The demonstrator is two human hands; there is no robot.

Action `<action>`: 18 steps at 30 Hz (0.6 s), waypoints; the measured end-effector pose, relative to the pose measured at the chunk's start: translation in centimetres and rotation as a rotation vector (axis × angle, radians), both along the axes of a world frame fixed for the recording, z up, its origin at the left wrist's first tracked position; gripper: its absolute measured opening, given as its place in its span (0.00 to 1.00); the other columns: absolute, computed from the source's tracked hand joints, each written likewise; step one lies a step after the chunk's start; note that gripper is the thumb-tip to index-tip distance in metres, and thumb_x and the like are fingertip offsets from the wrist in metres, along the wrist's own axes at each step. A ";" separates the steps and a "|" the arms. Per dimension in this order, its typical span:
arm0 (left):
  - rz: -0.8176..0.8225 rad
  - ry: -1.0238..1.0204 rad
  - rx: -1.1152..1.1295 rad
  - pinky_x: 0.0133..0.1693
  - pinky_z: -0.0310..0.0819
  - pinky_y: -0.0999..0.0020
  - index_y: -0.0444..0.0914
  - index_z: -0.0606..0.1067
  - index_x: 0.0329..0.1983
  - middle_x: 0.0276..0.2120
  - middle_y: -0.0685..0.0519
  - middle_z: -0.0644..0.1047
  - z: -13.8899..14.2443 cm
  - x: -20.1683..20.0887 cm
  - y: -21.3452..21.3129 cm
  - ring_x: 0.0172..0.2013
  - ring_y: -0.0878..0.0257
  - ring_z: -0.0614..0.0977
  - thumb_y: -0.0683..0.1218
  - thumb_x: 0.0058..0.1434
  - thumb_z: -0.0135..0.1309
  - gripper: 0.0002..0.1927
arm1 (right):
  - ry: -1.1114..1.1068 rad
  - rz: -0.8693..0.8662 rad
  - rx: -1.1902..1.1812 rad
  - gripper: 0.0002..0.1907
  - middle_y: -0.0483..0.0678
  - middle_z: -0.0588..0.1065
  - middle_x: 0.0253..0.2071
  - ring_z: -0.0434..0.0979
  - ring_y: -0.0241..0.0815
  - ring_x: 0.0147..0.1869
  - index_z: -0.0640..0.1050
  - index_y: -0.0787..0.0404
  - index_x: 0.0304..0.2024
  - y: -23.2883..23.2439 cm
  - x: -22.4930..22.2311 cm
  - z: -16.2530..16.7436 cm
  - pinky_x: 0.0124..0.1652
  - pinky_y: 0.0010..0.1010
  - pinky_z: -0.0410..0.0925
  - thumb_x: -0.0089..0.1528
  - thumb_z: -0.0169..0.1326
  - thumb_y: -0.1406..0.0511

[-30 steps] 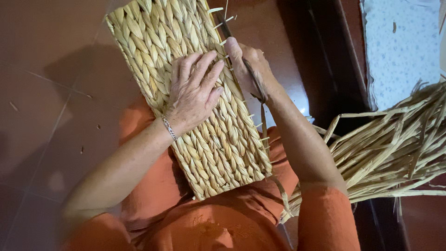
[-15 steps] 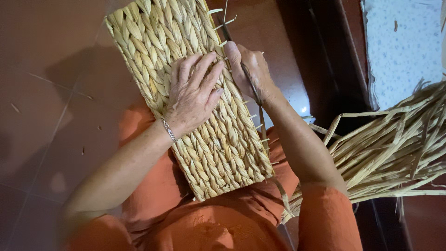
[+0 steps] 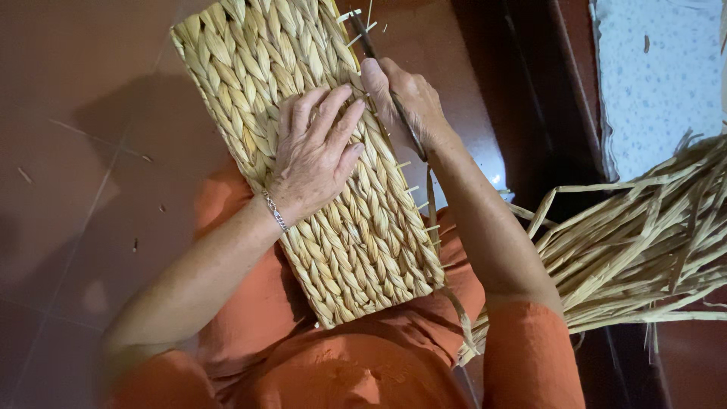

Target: The person sits on the floor with a woven basket on their lap and weaves flat plant fiber strips around the basket's rim, tucking and tightening each strip by hand. They then use scissors to trim the protruding fiber ends and continue weaving strips along the edge.

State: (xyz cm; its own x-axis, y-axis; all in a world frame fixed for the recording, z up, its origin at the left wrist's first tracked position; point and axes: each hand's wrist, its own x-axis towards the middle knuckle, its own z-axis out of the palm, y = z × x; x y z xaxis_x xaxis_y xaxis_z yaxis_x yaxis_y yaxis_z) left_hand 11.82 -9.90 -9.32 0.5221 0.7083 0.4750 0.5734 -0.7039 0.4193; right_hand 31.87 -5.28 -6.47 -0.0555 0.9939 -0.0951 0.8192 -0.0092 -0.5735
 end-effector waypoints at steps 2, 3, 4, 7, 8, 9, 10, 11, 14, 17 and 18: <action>0.001 0.000 0.000 0.67 0.55 0.43 0.36 0.69 0.69 0.68 0.45 0.65 0.1 0.0 0.0 0.66 0.46 0.63 0.48 0.65 0.60 0.30 | 0.003 0.008 0.012 0.33 0.62 0.79 0.37 0.78 0.68 0.47 0.77 0.60 0.48 0.0 0.0 0.0 0.47 0.54 0.68 0.71 0.29 0.44; -0.001 -0.003 -0.003 0.67 0.55 0.43 0.36 0.69 0.69 0.69 0.45 0.64 0.1 0.1 0.0 0.66 0.46 0.63 0.48 0.65 0.60 0.30 | 0.005 0.012 0.019 0.33 0.63 0.79 0.37 0.78 0.68 0.47 0.78 0.61 0.47 -0.1 -0.1 0.0 0.46 0.54 0.68 0.72 0.29 0.45; -0.004 -0.004 -0.005 0.67 0.55 0.43 0.36 0.68 0.69 0.69 0.45 0.64 0.1 0.1 0.1 0.66 0.46 0.63 0.48 0.65 0.60 0.30 | 0.001 0.001 0.034 0.33 0.63 0.79 0.36 0.78 0.68 0.47 0.78 0.61 0.45 -0.1 -0.1 0.0 0.46 0.54 0.69 0.72 0.29 0.45; -0.006 -0.005 -0.009 0.67 0.55 0.42 0.35 0.68 0.69 0.68 0.45 0.64 0.1 0.0 0.0 0.66 0.46 0.63 0.48 0.65 0.60 0.30 | -0.006 -0.011 0.081 0.33 0.65 0.78 0.34 0.79 0.69 0.44 0.79 0.62 0.41 -0.5 -0.1 -0.4 0.44 0.55 0.70 0.73 0.31 0.46; -0.008 -0.004 -0.004 0.67 0.55 0.42 0.35 0.68 0.69 0.68 0.45 0.64 0.1 0.0 0.0 0.66 0.47 0.63 0.48 0.65 0.60 0.30 | -0.007 -0.004 0.101 0.33 0.65 0.78 0.33 0.78 0.70 0.43 0.79 0.63 0.40 -0.6 -0.1 -0.5 0.43 0.55 0.70 0.73 0.31 0.46; -0.009 -0.002 0.001 0.67 0.55 0.42 0.35 0.68 0.69 0.68 0.45 0.64 0.0 0.0 0.0 0.66 0.47 0.63 0.48 0.65 0.60 0.31 | -0.008 0.003 0.122 0.33 0.65 0.78 0.32 0.78 0.71 0.43 0.79 0.63 0.39 -0.7 -0.1 -0.5 0.42 0.55 0.70 0.74 0.32 0.47; -0.012 0.000 0.006 0.67 0.55 0.42 0.35 0.68 0.69 0.68 0.46 0.64 -0.1 0.0 0.0 0.66 0.47 0.63 0.48 0.65 0.60 0.31 | 0.020 -0.029 0.087 0.33 0.63 0.78 0.30 0.79 0.67 0.39 0.78 0.63 0.37 -0.8 -0.2 -0.6 0.40 0.53 0.71 0.74 0.31 0.47; -0.008 -0.002 0.005 0.67 0.55 0.42 0.35 0.69 0.69 0.69 0.46 0.64 -0.2 -0.1 0.0 0.66 0.47 0.63 0.48 0.66 0.60 0.30 | 0.046 -0.058 0.053 0.34 0.60 0.78 0.28 0.80 0.63 0.36 0.78 0.62 0.35 -0.8 -0.2 -0.7 0.38 0.50 0.72 0.73 0.30 0.47; 0.002 0.004 0.016 0.68 0.55 0.42 0.35 0.69 0.68 0.69 0.46 0.63 -0.6 0.1 0.1 0.66 0.47 0.62 0.49 0.66 0.60 0.29 | 0.092 -0.003 0.215 0.33 0.57 0.77 0.26 0.80 0.62 0.34 0.79 0.63 0.39 -1.5 -0.2 -0.8 0.35 0.47 0.72 0.76 0.31 0.46; 0.006 0.019 0.037 0.67 0.55 0.42 0.35 0.69 0.67 0.68 0.45 0.63 -0.8 0.2 0.2 0.66 0.47 0.62 0.49 0.66 0.61 0.29 | 0.167 -0.040 0.150 0.34 0.51 0.75 0.24 0.79 0.52 0.28 0.79 0.61 0.42 -1.7 0.0 -0.8 0.30 0.43 0.70 0.73 0.29 0.45; 0.010 0.016 0.040 0.67 0.55 0.42 0.35 0.69 0.67 0.67 0.45 0.63 -0.8 0.3 0.2 0.66 0.47 0.62 0.49 0.65 0.61 0.29 | 0.199 -0.077 0.070 0.34 0.47 0.74 0.22 0.78 0.47 0.25 0.79 0.59 0.42 -1.6 0.0 -0.7 0.27 0.41 0.69 0.72 0.28 0.44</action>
